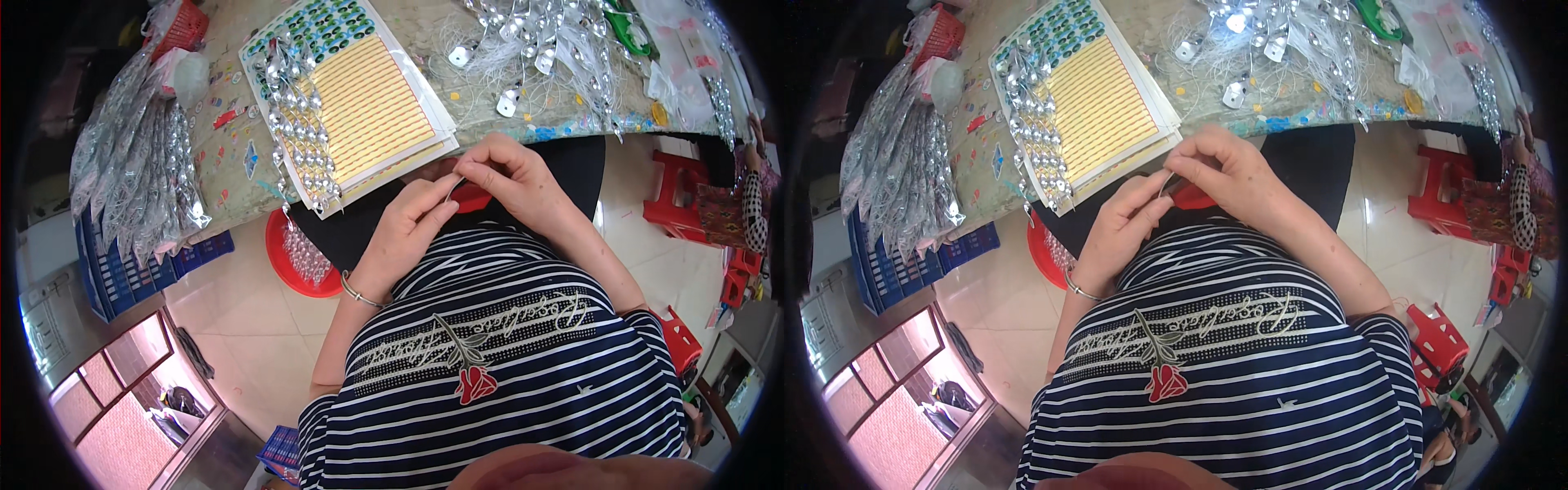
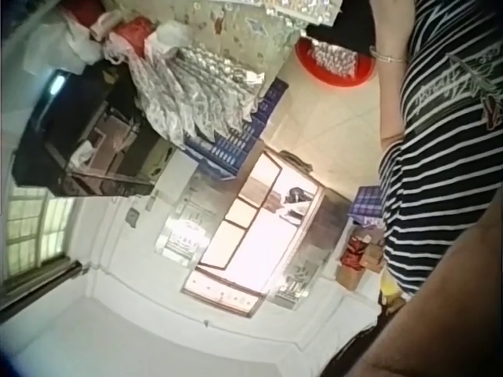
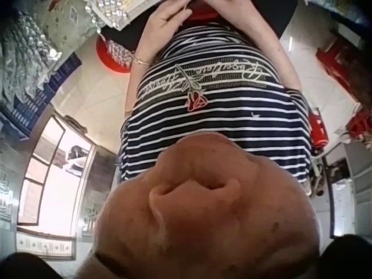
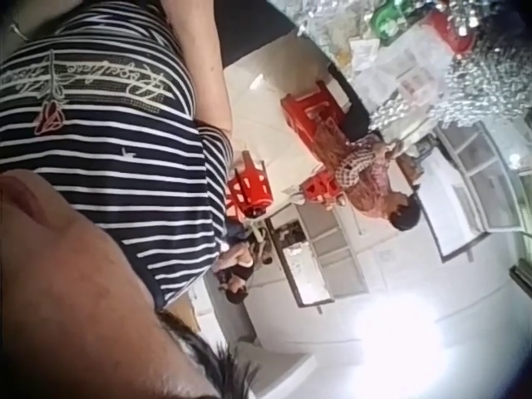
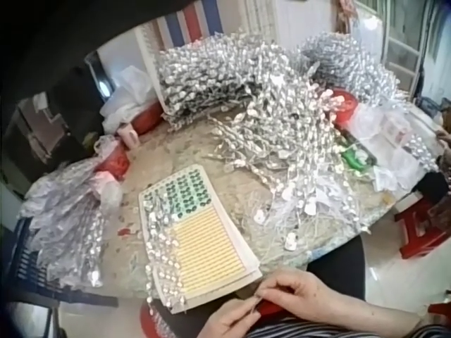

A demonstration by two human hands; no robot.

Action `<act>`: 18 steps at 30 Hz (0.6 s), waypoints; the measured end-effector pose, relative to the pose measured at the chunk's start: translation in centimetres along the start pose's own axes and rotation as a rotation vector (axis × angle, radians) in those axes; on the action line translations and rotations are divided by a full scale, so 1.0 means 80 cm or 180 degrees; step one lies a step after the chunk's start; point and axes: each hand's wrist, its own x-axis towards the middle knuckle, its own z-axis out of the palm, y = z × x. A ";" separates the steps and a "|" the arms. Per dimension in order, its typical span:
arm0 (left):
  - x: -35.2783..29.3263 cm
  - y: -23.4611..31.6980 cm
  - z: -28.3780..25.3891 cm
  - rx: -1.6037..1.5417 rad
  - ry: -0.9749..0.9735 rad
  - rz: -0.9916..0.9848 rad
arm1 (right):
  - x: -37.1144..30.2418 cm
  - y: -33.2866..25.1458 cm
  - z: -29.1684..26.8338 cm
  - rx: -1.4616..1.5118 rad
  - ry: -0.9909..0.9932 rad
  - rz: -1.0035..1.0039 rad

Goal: Assemble small decorative silver components onto a gold-colored strip using a template board.

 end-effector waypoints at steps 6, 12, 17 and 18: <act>-0.010 0.002 -0.004 0.0346 -0.0134 0.0158 | 0.000 0.010 -0.001 0.0067 0.0027 0.0023; -0.024 -0.013 -0.005 0.0080 -0.0096 0.0197 | 0.003 0.009 0.012 0.0335 -0.0478 0.0049; -0.008 0.008 -0.003 -0.0587 0.0360 -0.0305 | 0.013 0.009 0.022 0.0296 -0.0586 -0.0130; -0.008 0.011 -0.003 -0.0816 0.0395 -0.0487 | 0.015 0.012 0.022 0.0117 -0.0555 -0.0248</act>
